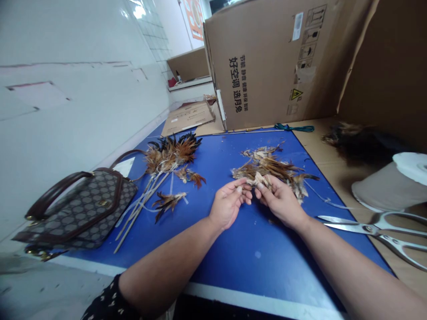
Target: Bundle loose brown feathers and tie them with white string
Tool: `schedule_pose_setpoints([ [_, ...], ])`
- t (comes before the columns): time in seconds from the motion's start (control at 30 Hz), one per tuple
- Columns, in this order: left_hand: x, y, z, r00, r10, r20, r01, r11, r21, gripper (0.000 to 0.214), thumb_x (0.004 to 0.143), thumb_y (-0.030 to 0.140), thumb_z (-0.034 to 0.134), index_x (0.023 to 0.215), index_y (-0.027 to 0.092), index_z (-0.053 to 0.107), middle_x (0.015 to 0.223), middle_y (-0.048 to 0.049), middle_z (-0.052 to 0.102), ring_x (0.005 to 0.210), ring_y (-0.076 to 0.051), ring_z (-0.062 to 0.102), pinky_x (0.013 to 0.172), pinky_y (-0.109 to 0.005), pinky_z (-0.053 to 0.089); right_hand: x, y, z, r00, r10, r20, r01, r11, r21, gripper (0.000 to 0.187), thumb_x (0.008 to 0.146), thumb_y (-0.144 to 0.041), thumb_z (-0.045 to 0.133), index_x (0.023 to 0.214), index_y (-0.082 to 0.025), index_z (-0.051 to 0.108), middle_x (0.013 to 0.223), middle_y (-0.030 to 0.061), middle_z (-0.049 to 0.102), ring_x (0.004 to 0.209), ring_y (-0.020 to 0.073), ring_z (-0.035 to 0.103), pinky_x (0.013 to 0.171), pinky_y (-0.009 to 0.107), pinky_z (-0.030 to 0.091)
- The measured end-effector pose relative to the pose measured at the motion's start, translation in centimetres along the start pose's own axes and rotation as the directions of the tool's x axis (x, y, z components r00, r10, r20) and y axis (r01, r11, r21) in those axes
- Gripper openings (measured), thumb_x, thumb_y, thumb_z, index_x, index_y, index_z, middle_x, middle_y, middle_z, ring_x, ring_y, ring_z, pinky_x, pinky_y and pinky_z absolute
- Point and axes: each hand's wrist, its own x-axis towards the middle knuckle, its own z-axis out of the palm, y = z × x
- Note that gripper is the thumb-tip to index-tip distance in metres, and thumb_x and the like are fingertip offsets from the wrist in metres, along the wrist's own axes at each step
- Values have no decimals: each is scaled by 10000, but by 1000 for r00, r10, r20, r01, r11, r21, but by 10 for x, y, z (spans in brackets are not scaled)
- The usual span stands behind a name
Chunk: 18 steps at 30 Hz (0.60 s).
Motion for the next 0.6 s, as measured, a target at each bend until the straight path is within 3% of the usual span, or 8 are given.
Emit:
schedule_pose_setpoints([
  [0.17, 1, 4, 0, 995, 0, -103, 9, 996, 87, 497, 771, 391, 868, 1118, 116, 640, 837, -72, 728, 623, -159, 676, 555, -287, 534, 0, 0, 1, 999, 17, -27, -17, 1000, -8, 349, 974, -532, 681, 896, -212, 565, 757, -7, 589, 578, 102, 457, 511, 252, 367],
  [0.33, 0, 5, 2, 998, 10, -66, -1, 991, 135, 420, 761, 433, 874, 950, 114, 677, 836, -70, 726, 582, -133, 658, 486, -253, 511, 0, 4, 2, 1000, 16, 15, -16, 1000, 1, 329, 979, -518, 680, 909, -215, 573, 745, -18, 592, 564, 95, 450, 504, 246, 354],
  [0.6, 1, -1, 1, 998, 43, -35, -37, 986, 166, 445, 778, 458, 868, 1017, 104, 742, 741, -47, 703, 565, -129, 647, 470, -235, 494, -2, 5, 6, 996, 24, 86, -23, 1000, -11, 310, 1002, -509, 650, 939, -217, 570, 724, -32, 579, 556, 97, 445, 500, 246, 343],
])
